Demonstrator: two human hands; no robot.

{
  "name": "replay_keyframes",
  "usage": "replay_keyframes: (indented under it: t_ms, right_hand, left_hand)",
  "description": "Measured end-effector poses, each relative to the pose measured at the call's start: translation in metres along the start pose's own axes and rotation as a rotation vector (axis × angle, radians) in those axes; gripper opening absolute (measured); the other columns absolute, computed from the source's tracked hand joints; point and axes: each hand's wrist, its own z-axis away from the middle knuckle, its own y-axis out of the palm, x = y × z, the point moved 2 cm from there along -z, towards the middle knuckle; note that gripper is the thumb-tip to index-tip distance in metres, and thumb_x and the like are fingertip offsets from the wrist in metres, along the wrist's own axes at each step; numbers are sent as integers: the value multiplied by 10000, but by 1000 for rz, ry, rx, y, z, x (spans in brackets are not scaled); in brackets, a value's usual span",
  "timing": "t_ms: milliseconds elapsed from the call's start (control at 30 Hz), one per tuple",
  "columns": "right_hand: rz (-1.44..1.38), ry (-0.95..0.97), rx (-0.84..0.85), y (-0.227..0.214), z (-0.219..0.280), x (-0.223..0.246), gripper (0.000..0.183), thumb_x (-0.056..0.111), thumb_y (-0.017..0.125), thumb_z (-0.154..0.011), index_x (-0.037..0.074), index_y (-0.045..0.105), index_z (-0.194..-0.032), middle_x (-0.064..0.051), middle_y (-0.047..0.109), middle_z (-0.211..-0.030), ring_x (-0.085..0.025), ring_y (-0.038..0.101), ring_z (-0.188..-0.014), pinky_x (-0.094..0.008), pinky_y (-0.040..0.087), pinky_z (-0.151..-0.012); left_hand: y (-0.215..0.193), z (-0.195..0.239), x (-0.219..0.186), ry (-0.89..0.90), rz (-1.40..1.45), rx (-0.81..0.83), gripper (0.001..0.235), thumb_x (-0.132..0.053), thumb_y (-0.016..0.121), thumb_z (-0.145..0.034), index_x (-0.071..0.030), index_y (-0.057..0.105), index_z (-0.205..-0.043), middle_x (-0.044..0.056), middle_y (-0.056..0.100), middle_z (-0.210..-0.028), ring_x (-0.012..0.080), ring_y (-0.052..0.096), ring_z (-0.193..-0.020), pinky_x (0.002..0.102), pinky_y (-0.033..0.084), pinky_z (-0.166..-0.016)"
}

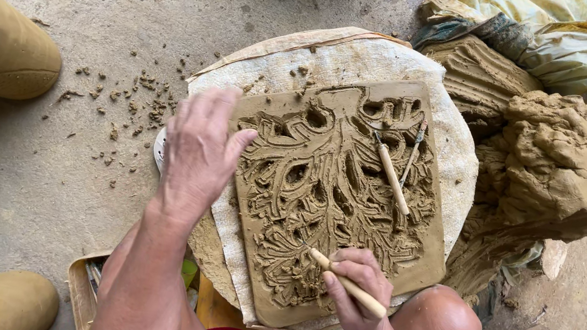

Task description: The person carves intricate leaf and floral patterns into a flat slab of wet clay using wooden tools, occasionally picking out small pieces of clay by hand.

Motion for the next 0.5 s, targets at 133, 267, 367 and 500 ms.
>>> replay_keyframes:
  t_ms: [133, 267, 367, 500]
  right_hand:
    - [-351, 143, -111, -7, -10, -1, 116, 15, 695, -984, 15, 696, -1100, -159, 669, -1106, -241, 743, -977, -340, 684, -818]
    - [-554, 205, -74, -27, -39, 6, 146, -10, 660, -1036, -23, 713, -1172, -188, 656, -1181, -300, 730, -1045, -394, 677, -871]
    - [-625, 200, -80, -41, -60, 10, 178, 22, 635, -1060, -7, 708, -1219, -172, 651, -1212, -303, 735, -1095, -377, 660, -905]
    - [-696, 280, -131, -43, -72, 8, 227, 15, 651, -1037, -18, 678, -1260, -166, 619, -1228, -295, 719, -1083, -370, 632, -911]
  left_hand:
    - [-13, 6, -44, -60, 946, 451, 166, -301, 703, -947, -152, 775, -961, 35, 773, -1123, 149, 730, -1050, 340, 615, -961]
    - [-30, 2, -86, 145, 1121, 566, 233, -280, 768, -850, -185, 776, -1063, 15, 774, -1081, 148, 724, -958, 327, 606, -855]
    - [-30, -5, -108, 119, 1159, 509, 198, -252, 748, -890, -195, 774, -1079, -16, 777, -990, 110, 722, -841, 282, 626, -754]
    - [-28, 0, -110, 91, 1191, 376, 159, -202, 761, -927, -157, 777, -1079, -3, 739, -866, 100, 691, -755, 290, 586, -663]
